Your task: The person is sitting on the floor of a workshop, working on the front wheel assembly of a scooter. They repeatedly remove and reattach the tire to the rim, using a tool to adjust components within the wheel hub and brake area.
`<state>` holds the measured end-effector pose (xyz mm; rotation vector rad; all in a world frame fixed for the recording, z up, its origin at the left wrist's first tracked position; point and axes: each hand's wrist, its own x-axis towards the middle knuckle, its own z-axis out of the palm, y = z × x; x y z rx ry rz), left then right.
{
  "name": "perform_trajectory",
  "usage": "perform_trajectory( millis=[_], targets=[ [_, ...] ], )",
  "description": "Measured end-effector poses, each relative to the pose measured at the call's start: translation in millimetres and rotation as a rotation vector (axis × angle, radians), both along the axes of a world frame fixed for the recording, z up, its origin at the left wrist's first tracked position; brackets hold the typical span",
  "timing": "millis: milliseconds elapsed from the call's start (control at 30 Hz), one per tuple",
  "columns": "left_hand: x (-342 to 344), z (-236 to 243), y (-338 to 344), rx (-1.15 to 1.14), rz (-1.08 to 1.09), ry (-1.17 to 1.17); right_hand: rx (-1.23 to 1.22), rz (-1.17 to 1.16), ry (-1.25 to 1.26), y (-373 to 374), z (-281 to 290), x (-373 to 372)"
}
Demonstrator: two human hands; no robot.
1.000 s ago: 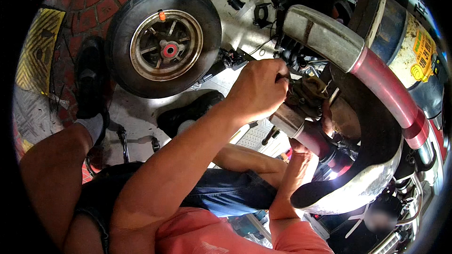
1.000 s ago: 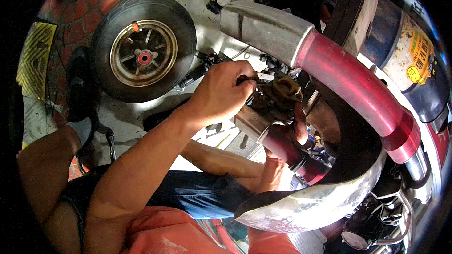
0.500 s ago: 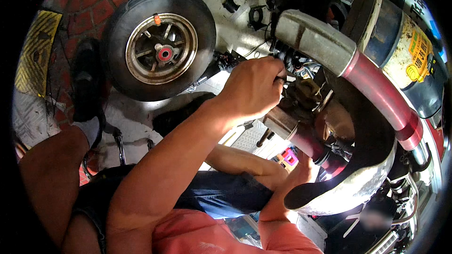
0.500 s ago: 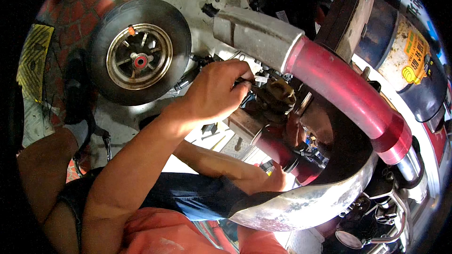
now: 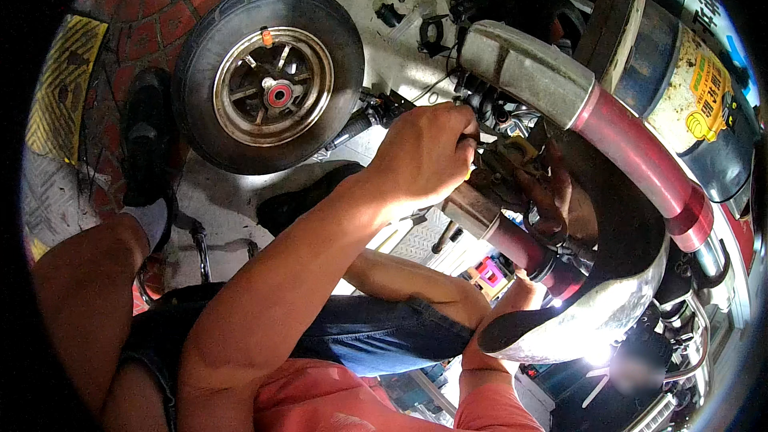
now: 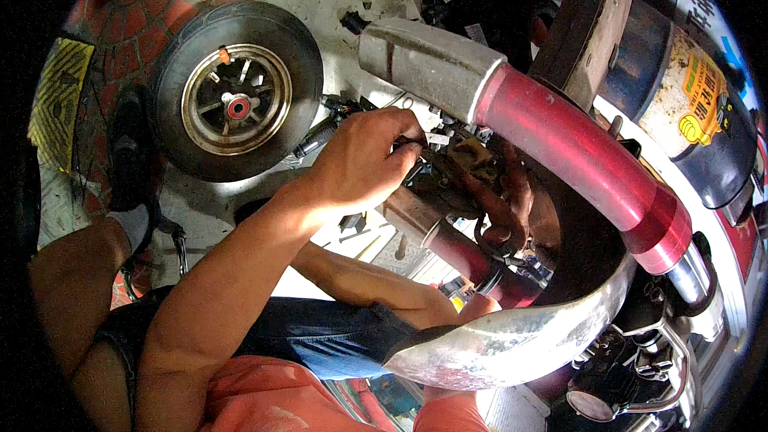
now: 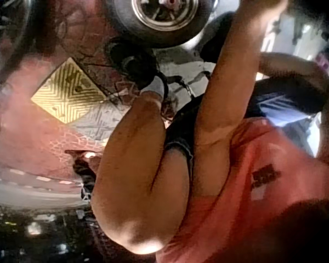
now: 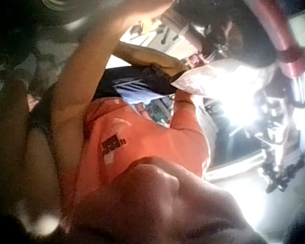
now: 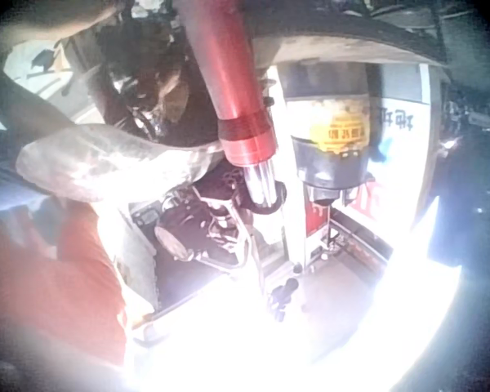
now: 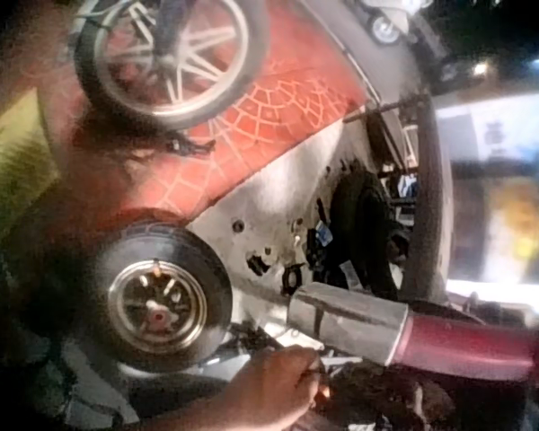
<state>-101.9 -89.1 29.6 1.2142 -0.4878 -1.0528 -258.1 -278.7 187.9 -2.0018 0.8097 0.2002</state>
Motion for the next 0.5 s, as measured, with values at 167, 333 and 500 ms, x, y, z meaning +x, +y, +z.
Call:
perform_trajectory(
  millis=[167, 333, 500],
  targets=[
    [-1.1, -2.3, 0.7, -0.012, 0.027, -0.007, -0.043, 0.1, 0.006, -11.2, -10.9, 4.7],
    [-0.8, -0.9, -1.5, -0.027, 0.017, 0.008, -0.262, 0.497, 0.055, -0.6, 1.2, 32.6],
    [-0.2, 1.0, -1.6, -0.027, 0.03, 0.014, -0.198, 0.346, 0.422, -1.7, 15.9, 52.9]
  ],
)
